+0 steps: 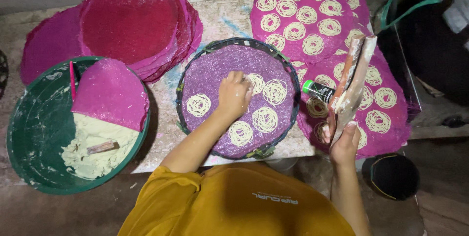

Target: The person uses a wooden dough extruder to pipe spiral patterns of dough onto a purple glittery mat. They repeatedly scoop dough from a green bowl, load it into the extruder, and pipe the spirals onto the mat.

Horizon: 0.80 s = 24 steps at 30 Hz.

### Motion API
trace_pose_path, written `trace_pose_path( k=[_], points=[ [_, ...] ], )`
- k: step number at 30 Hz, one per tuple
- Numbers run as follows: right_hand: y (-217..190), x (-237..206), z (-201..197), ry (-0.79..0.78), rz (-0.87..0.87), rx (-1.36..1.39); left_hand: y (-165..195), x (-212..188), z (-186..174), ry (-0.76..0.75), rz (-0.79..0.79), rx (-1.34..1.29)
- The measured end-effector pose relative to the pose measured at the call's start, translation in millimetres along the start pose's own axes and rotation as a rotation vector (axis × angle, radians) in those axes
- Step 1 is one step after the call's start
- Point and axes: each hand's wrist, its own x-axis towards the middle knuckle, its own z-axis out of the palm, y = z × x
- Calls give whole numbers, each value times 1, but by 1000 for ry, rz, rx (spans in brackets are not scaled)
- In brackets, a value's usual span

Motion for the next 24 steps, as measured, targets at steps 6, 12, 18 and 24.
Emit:
trace_pose_path(
  k=[6,12,18,24],
  points=[
    [-17,-7,40,-87,178,-104,35,-10,-69,135,237,38],
    [-66,-12,117,-728,-278,-615,80,-1,-141,-27,58,-145],
    [-127,7,194,-676,-901,-879,34,-41,-163,-615,-63,-685],
    [-158,13,269,-1475,-765,-530,-24,-136,-219,-528,92,-272]
  ],
)
